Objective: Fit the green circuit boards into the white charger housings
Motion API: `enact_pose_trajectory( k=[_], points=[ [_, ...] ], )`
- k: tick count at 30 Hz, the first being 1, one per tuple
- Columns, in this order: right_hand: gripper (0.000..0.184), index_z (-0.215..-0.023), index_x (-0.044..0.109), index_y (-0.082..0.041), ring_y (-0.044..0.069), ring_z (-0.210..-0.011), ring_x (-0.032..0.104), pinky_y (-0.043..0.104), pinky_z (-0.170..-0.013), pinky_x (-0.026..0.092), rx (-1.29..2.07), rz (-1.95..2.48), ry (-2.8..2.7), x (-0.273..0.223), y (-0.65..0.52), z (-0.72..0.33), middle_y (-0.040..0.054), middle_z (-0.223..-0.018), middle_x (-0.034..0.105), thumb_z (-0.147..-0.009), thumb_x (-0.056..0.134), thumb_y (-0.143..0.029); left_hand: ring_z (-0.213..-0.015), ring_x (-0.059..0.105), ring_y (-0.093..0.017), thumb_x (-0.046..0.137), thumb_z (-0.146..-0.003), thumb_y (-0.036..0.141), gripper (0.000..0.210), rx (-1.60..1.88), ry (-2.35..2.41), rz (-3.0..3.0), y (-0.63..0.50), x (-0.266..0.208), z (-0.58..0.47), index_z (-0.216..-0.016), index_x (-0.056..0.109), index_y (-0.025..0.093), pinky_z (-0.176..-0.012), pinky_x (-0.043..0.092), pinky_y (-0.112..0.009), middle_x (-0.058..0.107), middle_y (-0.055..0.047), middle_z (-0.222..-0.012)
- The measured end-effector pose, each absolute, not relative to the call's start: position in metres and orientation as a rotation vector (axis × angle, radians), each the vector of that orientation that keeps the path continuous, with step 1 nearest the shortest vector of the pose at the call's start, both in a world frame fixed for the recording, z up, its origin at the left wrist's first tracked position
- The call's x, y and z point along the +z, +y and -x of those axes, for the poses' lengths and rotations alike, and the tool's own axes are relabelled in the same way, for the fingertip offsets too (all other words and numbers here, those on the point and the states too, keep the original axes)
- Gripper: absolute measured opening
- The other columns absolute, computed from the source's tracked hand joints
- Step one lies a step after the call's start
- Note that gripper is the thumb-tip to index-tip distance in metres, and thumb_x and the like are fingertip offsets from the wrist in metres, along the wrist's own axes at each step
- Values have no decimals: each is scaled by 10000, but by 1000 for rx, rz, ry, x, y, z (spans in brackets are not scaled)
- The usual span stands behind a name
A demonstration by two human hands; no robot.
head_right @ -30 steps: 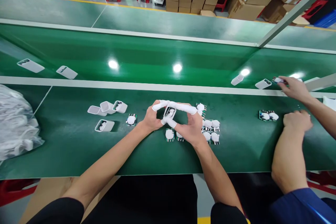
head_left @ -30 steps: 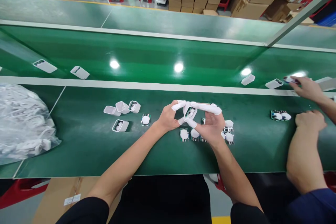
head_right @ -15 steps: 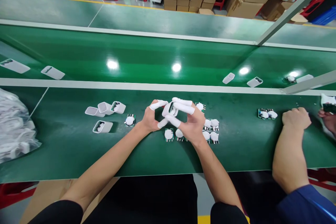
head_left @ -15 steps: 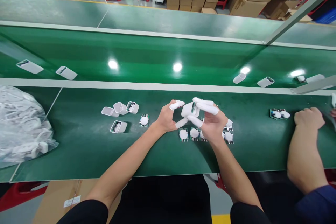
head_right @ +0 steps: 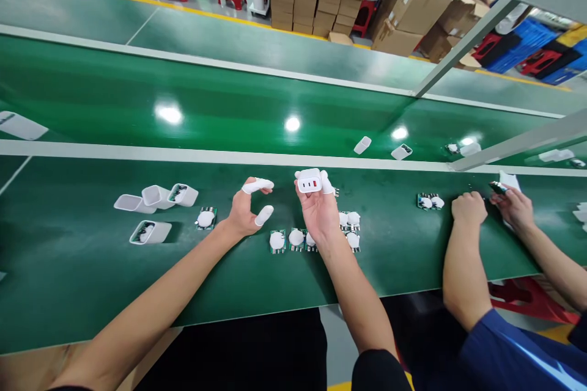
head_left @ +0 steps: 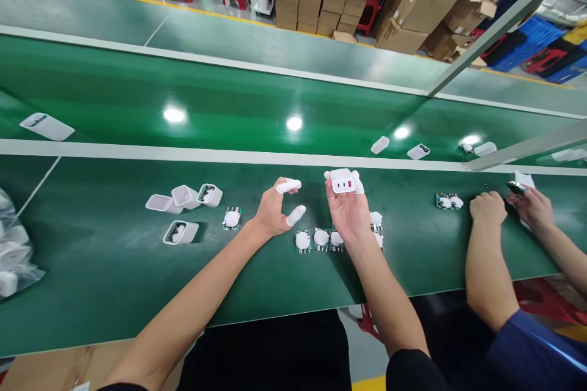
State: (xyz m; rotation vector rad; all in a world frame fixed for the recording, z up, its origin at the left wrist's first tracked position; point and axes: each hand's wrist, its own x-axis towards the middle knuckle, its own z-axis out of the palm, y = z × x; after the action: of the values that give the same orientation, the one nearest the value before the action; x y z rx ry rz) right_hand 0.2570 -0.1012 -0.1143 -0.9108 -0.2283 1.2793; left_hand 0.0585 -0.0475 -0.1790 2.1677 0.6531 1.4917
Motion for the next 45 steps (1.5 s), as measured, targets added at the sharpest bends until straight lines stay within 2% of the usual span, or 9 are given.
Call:
enact_pose_trajectory(
  k=[6, 9, 19, 22, 27, 31, 36, 42, 45],
  points=[
    [426, -1141, 741, -284, 258, -1225, 794, 451, -1070, 706, 1172, 978, -432, -126, -102, -257, 65, -1223, 838, -934, 853, -638, -851, 668, -189, 645, -1081, 423, 377, 1526, 640, -2171, -47, -178, -60, -1390, 582, 215, -750, 619, -348, 667, -58, -1034],
    [418, -1142, 707, -292, 247, -1173, 787, 459, -1047, 689, 854, 1170, -807, -129, -91, -261, 71, -1215, 817, -958, 802, -655, -852, 660, -186, 632, -1090, 408, 318, 1535, 666, -2143, -47, -178, -60, -1345, 598, 221, -766, 616, -349, 661, -53, -1028],
    [113, -946, 736, -256, 266, -1005, 682, 522, -1092, 608, 394, 1555, -1580, -119, 35, -296, 73, -1085, 667, -866, 771, -327, -824, 652, -167, 612, -1098, 359, 235, 1562, 740, -1988, -47, -179, -62, -1296, 621, 232, -770, 595, -335, 662, -33, -1009],
    [162, -1010, 740, -241, 277, -975, 684, 525, -1060, 607, 341, 1652, -1670, -131, 61, -297, 90, -1090, 677, -857, 732, -297, -824, 645, -161, 616, -1104, 361, 228, 1574, 739, -1999, -47, -178, -62, -1292, 618, 233, -769, 594, -321, 668, -35, -1018],
    [476, -1382, 680, -230, 358, -1339, 632, 589, -1231, 485, 186, 1768, -1729, -127, 61, -319, 169, -1402, 674, -938, 658, -401, -812, 633, -157, 617, -1108, 369, 227, 1584, 765, -1998, -47, -179, -65, -1292, 611, 236, -759, 590, -311, 669, -32, -1021],
    [552, -1350, 708, -212, 483, -1536, 457, 747, -1300, 292, 115, 1950, -1685, -105, 48, -362, 229, -1574, 557, -849, 744, -443, -804, 650, -151, 623, -1110, 377, 212, 1558, 832, -1981, -47, -181, -70, -1267, 615, 234, -749, 594, -303, 668, -27, -1013],
    [410, -1069, 781, -196, 339, -974, 721, 602, -1030, 576, 344, 2079, -1657, -91, 29, -383, 152, -1135, 725, -740, 797, -439, -825, 700, -171, 600, -1121, 402, 225, 1473, 937, -2005, -46, -183, -72, -1249, 630, 220, -750, 615, -329, 696, -41, -1028],
    [498, -1014, 774, -212, 278, -812, 738, 442, -785, 643, 559, 1788, -1654, -105, -29, -304, 104, -918, 792, -823, 839, -667, -1320, 732, -370, 747, -1029, 518, 592, 1263, 1065, -2212, -49, -184, -75, -1488, 570, 188, -1083, 652, -545, 686, -194, -1411],
    [496, -936, 748, -225, 233, -691, 704, 368, -646, 606, 687, 1685, -1652, -118, -61, -262, 65, -803, 771, -921, 771, -720, -1338, 723, -401, 773, -1012, 427, 724, 1082, 1031, -2269, -50, -185, -77, -1604, 458, 152, -1115, 641, -587, 676, -229, -1457]
  ],
)
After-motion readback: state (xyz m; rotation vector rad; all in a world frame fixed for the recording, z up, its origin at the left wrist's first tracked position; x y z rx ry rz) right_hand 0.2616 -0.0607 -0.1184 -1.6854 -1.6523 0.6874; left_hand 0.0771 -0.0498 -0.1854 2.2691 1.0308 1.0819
